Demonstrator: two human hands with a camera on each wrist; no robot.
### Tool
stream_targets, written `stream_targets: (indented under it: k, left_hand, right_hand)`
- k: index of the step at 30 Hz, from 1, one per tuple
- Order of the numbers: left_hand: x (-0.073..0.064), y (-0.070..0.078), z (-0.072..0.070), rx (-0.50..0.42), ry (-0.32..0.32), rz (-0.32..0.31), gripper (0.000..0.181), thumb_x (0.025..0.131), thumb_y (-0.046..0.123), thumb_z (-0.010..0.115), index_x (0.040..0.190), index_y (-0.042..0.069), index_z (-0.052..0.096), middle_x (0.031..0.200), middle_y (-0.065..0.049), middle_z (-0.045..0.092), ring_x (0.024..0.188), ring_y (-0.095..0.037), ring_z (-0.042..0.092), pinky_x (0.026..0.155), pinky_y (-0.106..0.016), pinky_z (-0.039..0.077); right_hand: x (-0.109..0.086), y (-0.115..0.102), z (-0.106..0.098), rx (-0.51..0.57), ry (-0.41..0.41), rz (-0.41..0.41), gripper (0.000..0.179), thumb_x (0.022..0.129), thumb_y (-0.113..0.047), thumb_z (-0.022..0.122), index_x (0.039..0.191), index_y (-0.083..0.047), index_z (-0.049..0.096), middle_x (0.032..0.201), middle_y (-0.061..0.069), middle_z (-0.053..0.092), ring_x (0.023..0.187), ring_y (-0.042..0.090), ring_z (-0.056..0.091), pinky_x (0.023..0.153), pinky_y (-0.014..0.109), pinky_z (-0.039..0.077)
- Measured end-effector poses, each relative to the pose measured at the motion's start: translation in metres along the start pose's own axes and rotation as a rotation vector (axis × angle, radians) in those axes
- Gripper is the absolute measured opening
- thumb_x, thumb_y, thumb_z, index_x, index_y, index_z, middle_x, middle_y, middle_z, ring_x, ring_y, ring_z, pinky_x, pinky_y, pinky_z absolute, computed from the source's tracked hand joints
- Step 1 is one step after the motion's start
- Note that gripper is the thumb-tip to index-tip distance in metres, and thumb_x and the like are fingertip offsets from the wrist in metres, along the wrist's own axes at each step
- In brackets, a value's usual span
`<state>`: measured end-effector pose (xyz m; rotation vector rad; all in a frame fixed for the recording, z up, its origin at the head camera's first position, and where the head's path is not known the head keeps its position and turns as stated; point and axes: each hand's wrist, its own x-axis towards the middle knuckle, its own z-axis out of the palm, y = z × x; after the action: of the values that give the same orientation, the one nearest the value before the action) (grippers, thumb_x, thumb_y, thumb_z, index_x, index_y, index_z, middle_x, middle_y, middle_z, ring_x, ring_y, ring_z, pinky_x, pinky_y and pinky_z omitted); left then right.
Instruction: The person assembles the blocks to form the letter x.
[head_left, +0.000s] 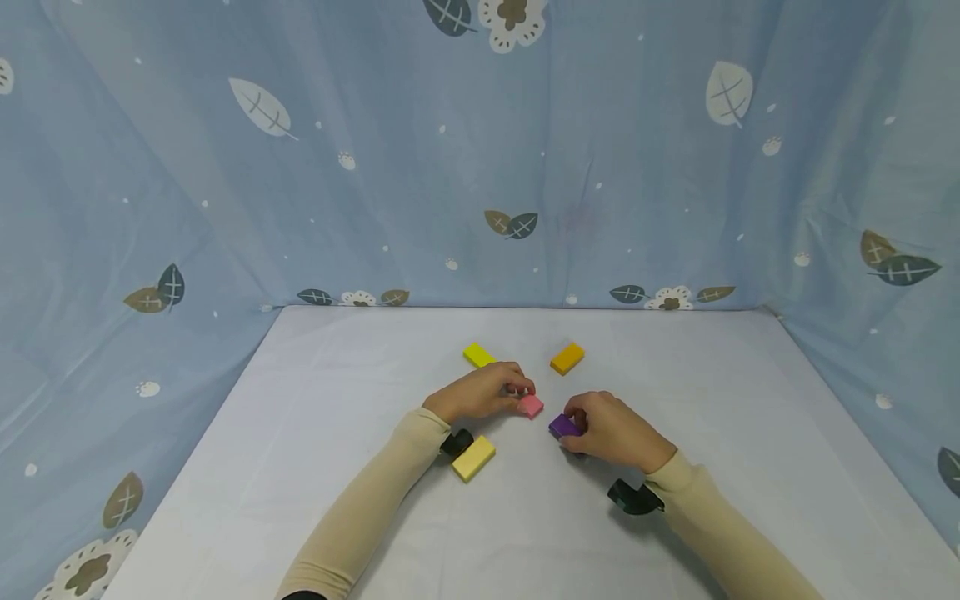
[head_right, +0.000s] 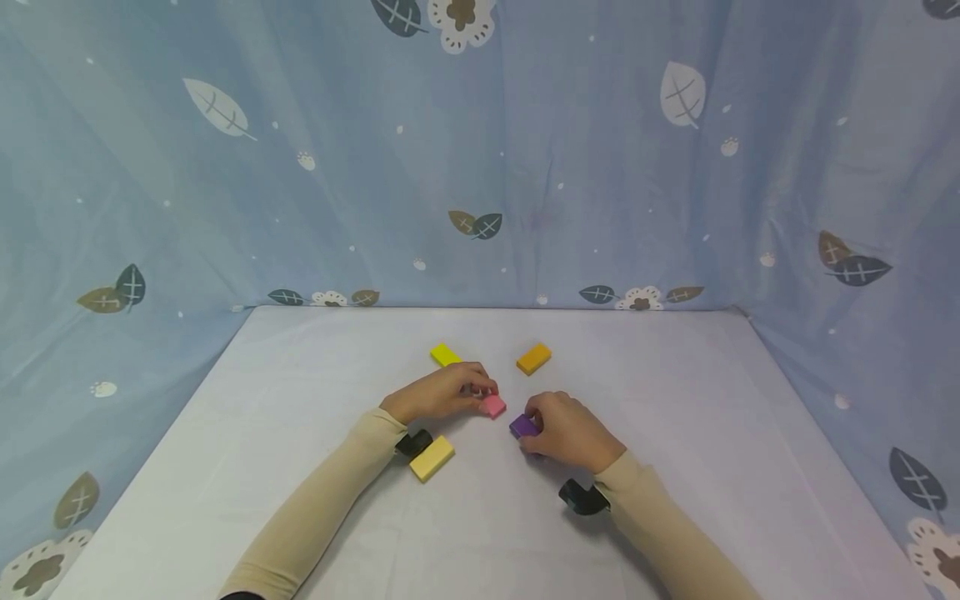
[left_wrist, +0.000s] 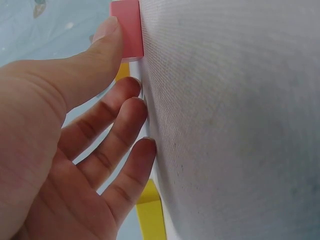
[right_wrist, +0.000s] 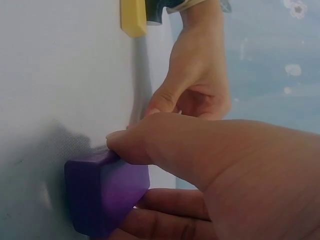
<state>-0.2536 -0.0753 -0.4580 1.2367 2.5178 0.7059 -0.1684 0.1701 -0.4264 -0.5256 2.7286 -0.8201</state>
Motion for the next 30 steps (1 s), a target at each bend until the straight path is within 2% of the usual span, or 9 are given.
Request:
stream_targets:
  k: [5, 21, 30]
  left_hand:
    - [-0.0007, -0.0011, 0.0, 0.004, 0.004, 0.01, 0.023, 0.099, 0.022, 0.071, 0.121, 0.018, 0.074, 0.115, 0.0, 0.068, 0.102, -0.012, 0.059, 0.095, -0.026, 0.053]
    - [-0.0009, -0.0006, -0.0009, 0.001, 0.005, 0.005, 0.022, 0.098, 0.022, 0.072, 0.12, 0.018, 0.074, 0.114, 0.0, 0.068, 0.101, -0.012, 0.06, 0.094, -0.025, 0.053]
    - [0.0003, -0.0002, -0.0008, -0.002, 0.008, 0.011, 0.021, 0.098, 0.02, 0.071, 0.119, 0.018, 0.074, 0.115, 0.0, 0.068, 0.101, -0.013, 0.06, 0.094, -0.025, 0.053]
  right_hand:
    - [0.0023, -0.0029, 0.0004, -0.002, -0.004, 0.023, 0.034, 0.081, -0.019, 0.088, 0.105, -0.001, 0.074, 0.077, 0.0, 0.063, 0.069, 0.014, 0.054, 0.058, 0.024, 0.049]
    - [0.0083, -0.0007, 0.0052, -0.026, -0.001, 0.01, 0.034, 0.081, -0.021, 0.088, 0.106, -0.002, 0.074, 0.079, -0.001, 0.064, 0.074, 0.015, 0.054, 0.06, 0.024, 0.049]
    - [0.0104, -0.0026, 0.0052, -0.033, 0.001, -0.005, 0.035, 0.081, -0.021, 0.088, 0.106, -0.001, 0.074, 0.076, -0.001, 0.063, 0.069, 0.013, 0.053, 0.058, 0.023, 0.048]
